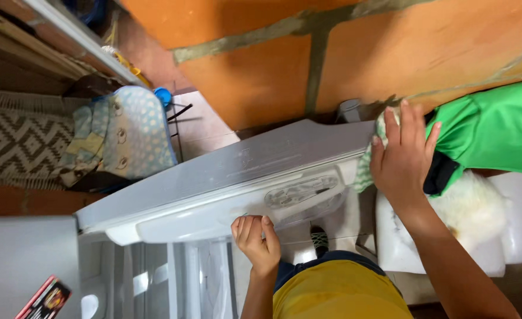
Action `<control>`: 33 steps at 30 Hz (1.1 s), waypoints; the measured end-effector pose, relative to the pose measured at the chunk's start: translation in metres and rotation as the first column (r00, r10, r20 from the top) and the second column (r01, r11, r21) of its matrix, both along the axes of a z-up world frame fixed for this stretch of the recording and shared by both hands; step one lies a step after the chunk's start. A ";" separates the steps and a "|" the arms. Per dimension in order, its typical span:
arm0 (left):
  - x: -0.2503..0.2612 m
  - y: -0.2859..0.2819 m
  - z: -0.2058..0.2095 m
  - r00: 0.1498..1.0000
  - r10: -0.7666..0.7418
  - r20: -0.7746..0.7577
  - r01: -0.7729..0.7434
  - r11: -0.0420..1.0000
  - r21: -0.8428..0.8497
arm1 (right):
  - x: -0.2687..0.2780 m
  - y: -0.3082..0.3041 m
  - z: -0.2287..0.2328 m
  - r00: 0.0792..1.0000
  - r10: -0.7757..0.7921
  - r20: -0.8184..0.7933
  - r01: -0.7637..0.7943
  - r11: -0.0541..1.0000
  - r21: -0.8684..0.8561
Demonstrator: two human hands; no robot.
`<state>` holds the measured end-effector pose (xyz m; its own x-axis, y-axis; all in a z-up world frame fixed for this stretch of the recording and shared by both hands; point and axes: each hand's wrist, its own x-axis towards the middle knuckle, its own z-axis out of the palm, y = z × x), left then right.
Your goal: The person wipes the inside and outside of the refrigerator using a cloth, then places a bottle, a cup, a jar, and containers onto the refrigerator shelves.
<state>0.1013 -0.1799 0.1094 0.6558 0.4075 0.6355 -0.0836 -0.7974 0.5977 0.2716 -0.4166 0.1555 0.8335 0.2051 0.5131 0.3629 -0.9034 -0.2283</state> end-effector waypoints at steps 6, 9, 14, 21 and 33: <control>-0.028 0.026 -0.004 0.993 0.114 -0.013 -0.115 0.989 -0.089 | -0.020 0.100 -0.010 0.975 0.168 -0.144 -0.191 0.968 -0.161; -0.042 0.041 -0.003 0.986 0.165 -0.023 -0.167 0.976 -0.137 | -0.038 0.166 -0.021 0.943 0.321 -0.084 -0.332 0.913 -0.236; -0.073 0.064 -0.005 0.960 0.270 -0.070 -0.279 0.945 -0.172 | -0.073 0.277 -0.019 0.870 0.493 0.019 -0.470 0.840 -0.270; -0.116 0.085 -0.010 0.864 0.482 -0.147 -0.504 0.824 -0.261 | -0.126 0.412 -0.038 0.805 0.585 0.094 -0.456 0.713 -0.533; -0.117 0.079 -0.009 0.843 0.508 -0.178 -0.538 0.806 -0.247 | -0.129 0.448 -0.034 0.653 0.745 -0.137 -0.698 0.521 -0.491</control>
<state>-0.0155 -0.1010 0.1000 0.3445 0.8549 0.3879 0.3691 -0.5033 0.7813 0.1430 0.0314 0.1212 0.2493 0.9415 0.2267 0.9347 -0.2952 0.1981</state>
